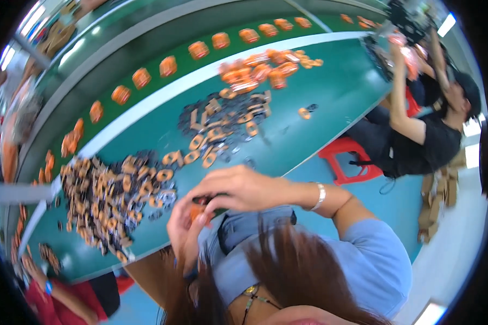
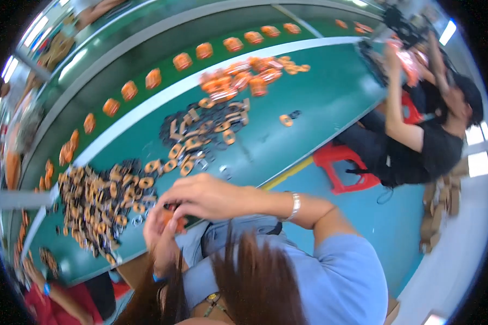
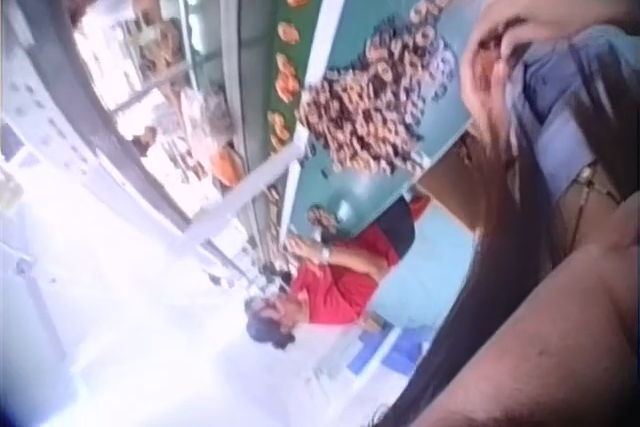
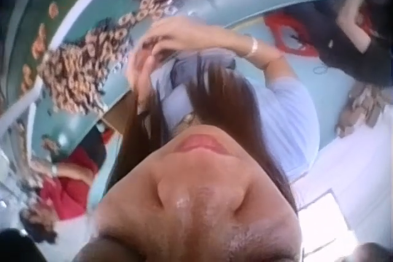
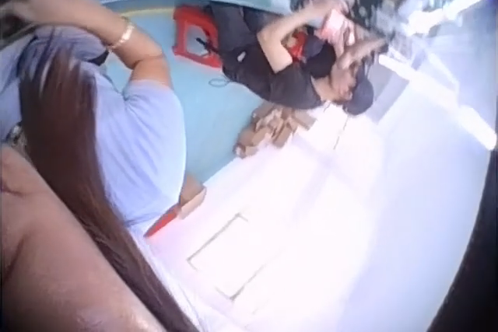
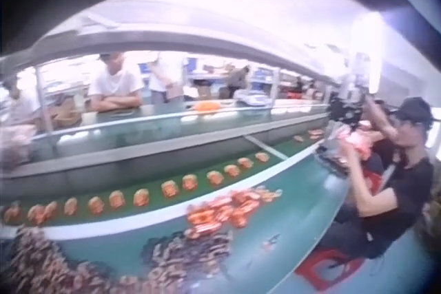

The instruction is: The person assembles small electronic components by fitting a black piece into an orange casing by hand.

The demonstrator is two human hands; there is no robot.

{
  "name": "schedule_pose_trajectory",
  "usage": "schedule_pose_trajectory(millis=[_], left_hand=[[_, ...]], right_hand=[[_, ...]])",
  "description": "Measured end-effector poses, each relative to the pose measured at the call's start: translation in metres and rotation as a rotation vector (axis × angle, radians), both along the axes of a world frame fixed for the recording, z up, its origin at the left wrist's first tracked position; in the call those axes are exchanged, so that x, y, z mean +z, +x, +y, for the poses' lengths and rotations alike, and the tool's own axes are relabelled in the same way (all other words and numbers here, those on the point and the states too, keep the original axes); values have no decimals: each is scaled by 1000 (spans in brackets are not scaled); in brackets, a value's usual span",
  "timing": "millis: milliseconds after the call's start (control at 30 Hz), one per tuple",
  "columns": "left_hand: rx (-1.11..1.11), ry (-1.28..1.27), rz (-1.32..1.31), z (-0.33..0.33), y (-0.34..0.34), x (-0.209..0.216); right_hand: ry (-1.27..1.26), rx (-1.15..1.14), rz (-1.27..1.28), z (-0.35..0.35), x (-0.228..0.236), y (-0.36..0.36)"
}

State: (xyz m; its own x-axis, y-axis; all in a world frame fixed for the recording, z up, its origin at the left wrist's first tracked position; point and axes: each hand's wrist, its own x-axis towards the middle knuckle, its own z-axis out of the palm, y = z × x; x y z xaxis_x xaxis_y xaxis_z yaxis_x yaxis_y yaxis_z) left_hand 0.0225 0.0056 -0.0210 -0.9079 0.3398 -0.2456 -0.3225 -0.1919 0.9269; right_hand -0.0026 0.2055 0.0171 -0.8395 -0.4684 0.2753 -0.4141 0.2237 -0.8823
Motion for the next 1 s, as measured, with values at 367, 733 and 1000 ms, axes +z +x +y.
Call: schedule_pose_trajectory(millis=[367,733,1000], left_hand=[[-117,597,-430,6,-11,26],[-189,509,-276,6,1,27],[-131,394,-160,1,9,32]], right_hand=[[164,-149,237,1,21,1],[198,-120,306,-11,35,1],[281,-44,506,-17,47,0]])
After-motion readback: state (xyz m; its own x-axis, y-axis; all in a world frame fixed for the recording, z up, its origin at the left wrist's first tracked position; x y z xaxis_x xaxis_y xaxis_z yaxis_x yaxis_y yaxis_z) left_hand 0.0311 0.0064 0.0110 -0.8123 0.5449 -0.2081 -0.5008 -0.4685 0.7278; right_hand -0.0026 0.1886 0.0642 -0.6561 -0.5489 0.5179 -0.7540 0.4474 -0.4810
